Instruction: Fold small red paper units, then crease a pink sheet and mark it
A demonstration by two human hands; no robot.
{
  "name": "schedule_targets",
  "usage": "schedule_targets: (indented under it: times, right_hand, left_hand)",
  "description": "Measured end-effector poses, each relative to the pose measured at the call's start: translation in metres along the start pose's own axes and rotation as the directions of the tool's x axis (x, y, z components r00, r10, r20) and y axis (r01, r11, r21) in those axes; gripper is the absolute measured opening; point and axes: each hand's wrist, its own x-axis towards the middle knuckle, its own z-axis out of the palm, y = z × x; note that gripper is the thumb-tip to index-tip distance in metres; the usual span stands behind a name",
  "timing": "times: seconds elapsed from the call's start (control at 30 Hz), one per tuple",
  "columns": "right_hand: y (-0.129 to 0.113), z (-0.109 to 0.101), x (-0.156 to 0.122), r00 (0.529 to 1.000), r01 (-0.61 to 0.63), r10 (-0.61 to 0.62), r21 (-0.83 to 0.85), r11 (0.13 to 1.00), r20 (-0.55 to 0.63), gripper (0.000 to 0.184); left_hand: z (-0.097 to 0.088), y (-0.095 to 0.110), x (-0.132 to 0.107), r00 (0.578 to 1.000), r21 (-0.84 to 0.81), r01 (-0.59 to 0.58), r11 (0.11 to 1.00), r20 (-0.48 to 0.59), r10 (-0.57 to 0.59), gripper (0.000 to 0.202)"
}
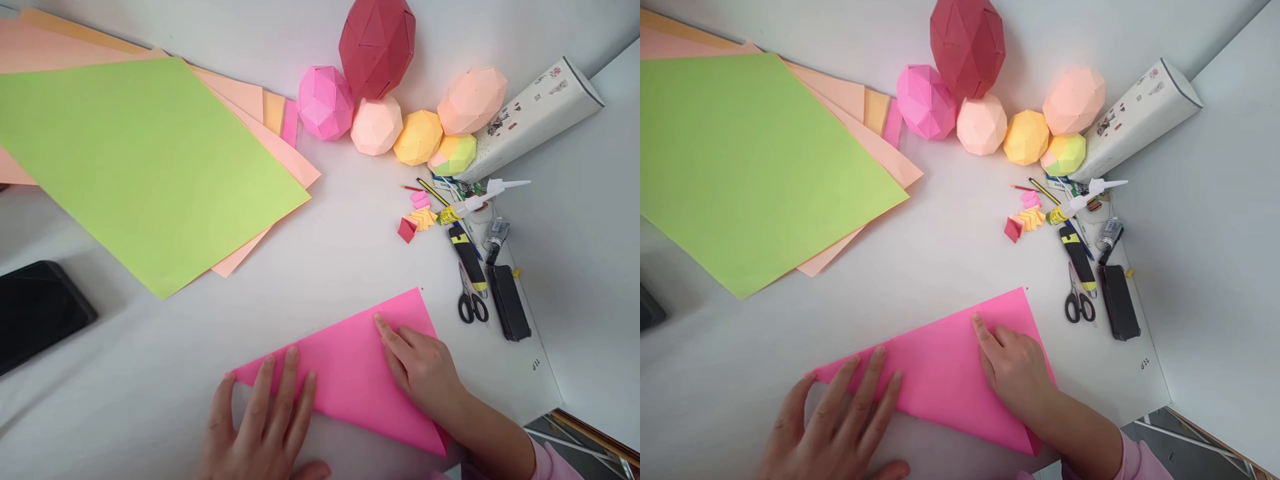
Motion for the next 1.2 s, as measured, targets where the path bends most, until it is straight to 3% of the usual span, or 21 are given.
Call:
schedule_targets:
  times: [0.37, 0.67, 1.2]
  right_hand:
    - [-0.002, 0.000, 0.007, 0.987, 0.159, -0.158, -0.178, 0.971, 0.023, 0.037]
    - [-0.005, 0.001, 0.008, 0.986, 0.166, -0.169, -0.223, 0.961, 0.005, 0.034]
    - [-0.002, 0.006, 0.011, 0.977, 0.178, -0.201, -0.265, 0.948, -0.064, 0.032]
  left_hand:
    - [-0.003, 0.001, 0.002, 1.000, 0.010, -0.005, 1.000, 0.012, 0.005, 0.072]
    - [-0.002, 0.002, 0.000, 0.999, 0.091, -0.034, 0.995, -0.001, 0.034, 0.078]
    - [-0.012, 0.007, 0.002, 0.984, 0.343, 0.135, 0.930, 0.063, -0.166, 0.104]
